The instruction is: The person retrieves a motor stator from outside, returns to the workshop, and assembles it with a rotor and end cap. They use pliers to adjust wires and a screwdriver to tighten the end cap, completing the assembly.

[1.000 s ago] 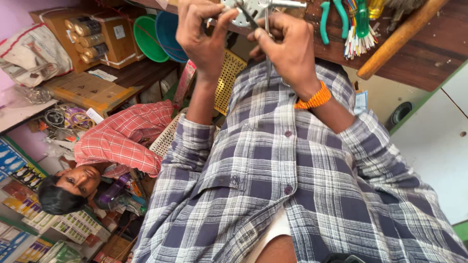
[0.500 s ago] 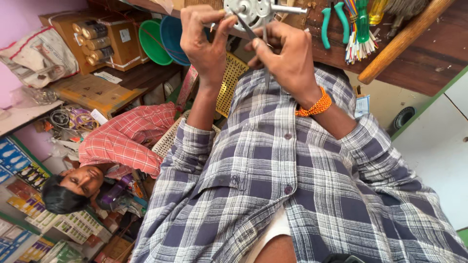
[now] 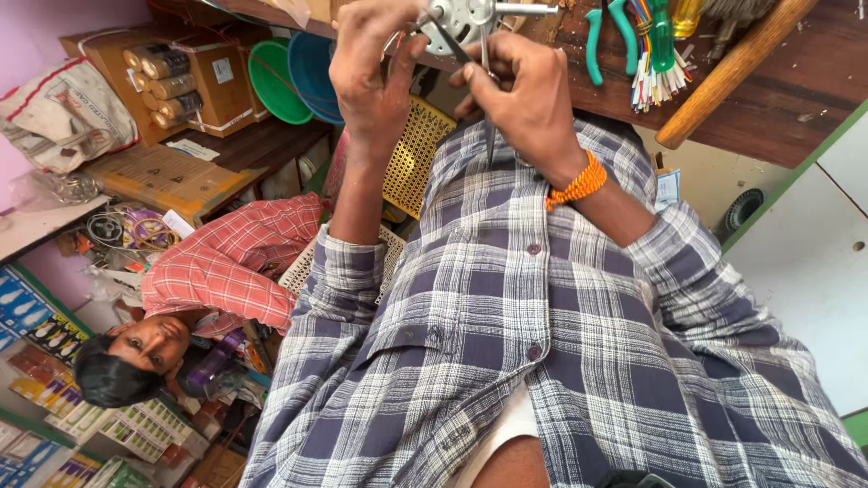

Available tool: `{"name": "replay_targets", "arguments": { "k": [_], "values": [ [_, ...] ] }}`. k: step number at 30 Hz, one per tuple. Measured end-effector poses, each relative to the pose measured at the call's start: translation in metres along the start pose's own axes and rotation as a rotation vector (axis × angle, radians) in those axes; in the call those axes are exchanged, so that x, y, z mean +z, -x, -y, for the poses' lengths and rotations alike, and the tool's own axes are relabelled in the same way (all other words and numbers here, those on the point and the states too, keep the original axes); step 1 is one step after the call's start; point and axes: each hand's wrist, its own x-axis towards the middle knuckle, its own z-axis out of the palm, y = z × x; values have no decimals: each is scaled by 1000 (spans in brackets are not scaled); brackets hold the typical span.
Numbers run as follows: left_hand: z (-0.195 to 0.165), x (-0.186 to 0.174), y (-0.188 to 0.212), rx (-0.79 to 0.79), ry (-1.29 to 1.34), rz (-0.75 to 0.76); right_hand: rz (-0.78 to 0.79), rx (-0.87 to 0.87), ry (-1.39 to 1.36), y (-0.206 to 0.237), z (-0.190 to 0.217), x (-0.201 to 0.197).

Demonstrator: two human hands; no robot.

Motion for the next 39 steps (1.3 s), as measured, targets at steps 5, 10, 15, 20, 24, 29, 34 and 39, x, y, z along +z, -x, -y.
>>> {"name": "replay_targets", "arguments": {
  "k": [5,10,15,20,24,29,34,39],
  "values": [
    [0,6,1,-83,-64,-129,4,-25,18,-2,-2,4],
    [-4,-1,-4,-158,223,-1,-65,60,24,-4,0,3],
    [-3,-3,-7,-55,108,45,-19,-8,41,-3,6,2],
    [-1,4,-2,-55,33,-116,14,-37,42,0,7,7],
    [1,-10,3,-61,86,17,-25,-47,82,0,2,7],
    [11,-10,-2,-49,90,-6,-6,-136,183,-5,1,5],
    [7,-9,-6,-28,21,-2,-3,-120,50,-6,10,8],
    [-1,-2,-8,-22,-83,-64,-43,20,55,-8,13,11]
  ]
}}
